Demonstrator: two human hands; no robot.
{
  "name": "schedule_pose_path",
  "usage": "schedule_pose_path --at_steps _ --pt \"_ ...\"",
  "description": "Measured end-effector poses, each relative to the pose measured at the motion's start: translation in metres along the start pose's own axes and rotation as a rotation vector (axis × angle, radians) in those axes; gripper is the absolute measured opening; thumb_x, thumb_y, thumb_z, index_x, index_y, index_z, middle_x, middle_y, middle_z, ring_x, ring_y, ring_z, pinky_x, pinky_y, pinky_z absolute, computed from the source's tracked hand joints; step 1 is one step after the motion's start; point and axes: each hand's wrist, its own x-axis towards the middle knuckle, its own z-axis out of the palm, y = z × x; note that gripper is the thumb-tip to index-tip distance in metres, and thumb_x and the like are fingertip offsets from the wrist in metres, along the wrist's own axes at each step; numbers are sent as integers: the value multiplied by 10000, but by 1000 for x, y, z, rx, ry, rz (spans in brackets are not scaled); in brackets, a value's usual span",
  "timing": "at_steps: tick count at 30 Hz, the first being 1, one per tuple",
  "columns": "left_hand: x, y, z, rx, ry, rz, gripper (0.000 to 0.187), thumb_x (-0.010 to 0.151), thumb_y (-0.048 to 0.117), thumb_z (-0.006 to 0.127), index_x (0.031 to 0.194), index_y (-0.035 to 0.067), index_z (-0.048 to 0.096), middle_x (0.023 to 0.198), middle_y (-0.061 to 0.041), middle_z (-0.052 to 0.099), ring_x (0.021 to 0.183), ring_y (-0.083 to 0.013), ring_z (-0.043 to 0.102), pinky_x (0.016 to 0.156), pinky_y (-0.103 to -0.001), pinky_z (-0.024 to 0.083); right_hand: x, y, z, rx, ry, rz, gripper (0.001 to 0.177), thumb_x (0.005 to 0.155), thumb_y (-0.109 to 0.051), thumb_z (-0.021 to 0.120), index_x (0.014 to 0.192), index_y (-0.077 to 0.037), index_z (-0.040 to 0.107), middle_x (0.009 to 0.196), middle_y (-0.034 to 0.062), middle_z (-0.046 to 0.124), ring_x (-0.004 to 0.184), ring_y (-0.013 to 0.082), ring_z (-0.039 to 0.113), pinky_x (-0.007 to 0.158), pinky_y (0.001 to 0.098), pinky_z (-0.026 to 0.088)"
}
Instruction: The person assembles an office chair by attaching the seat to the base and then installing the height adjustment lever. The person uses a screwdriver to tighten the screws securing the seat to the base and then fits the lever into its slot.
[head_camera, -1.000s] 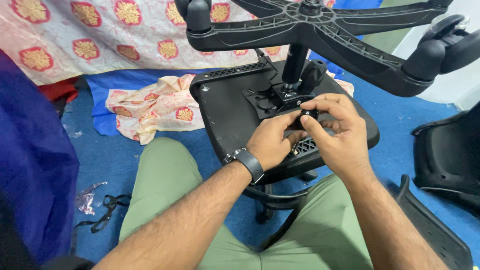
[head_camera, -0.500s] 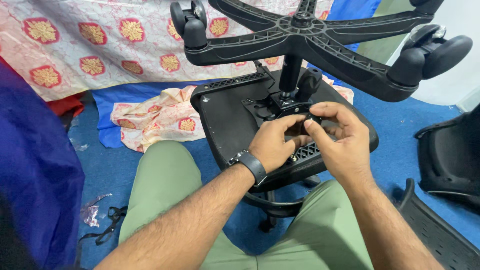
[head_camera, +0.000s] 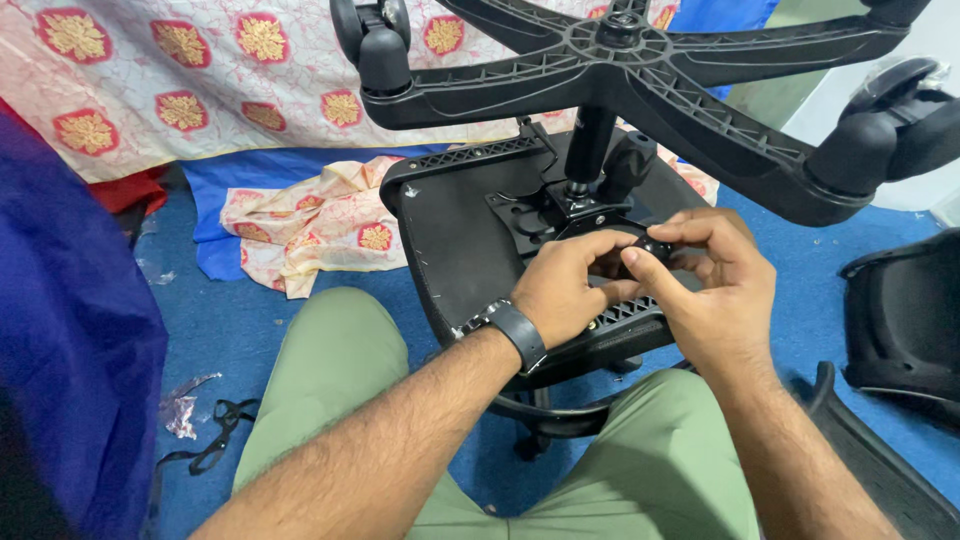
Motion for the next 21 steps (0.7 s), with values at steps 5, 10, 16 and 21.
schedule_pose_path --at_steps 5,10,16,21 --pt "3 -1 -1 40 26 136 461 831 147 813 1256 58 660 1099 -117 773 999 -212 756 901 -346 592 -2 5 2 -48 33 12 231 914 39 806 1107 15 682 1184 67 601 1036 129 622 859 262 540" --pt "1 -8 -4 -66 29 207 512 898 119 725 1386 64 581 1202 -104 732 1095 -205 729 944 -341 577 7 7 -1 122 7 93 257 946 16 755 1172 3 633 1173 81 676 1064 138 674 939 261 572" --pt "11 -1 -5 53 84 -11 438 785 175 826 1176 52 670 998 -85 783 902 -197 783 827 -334 623 9 13 10 -28 6 89 321 862 15 817 1129 10 640 1125 72 634 1011 147 690 884 273 579" --pt "3 6 -8 69 70 148 521 834 167 826 1308 72 632 1118 -81 741 1006 -192 719 722 -348 589 11 3 7 -59 -19 19 240 922 11 780 1132 7 664 1158 58 623 1062 148 663 892 280 575"
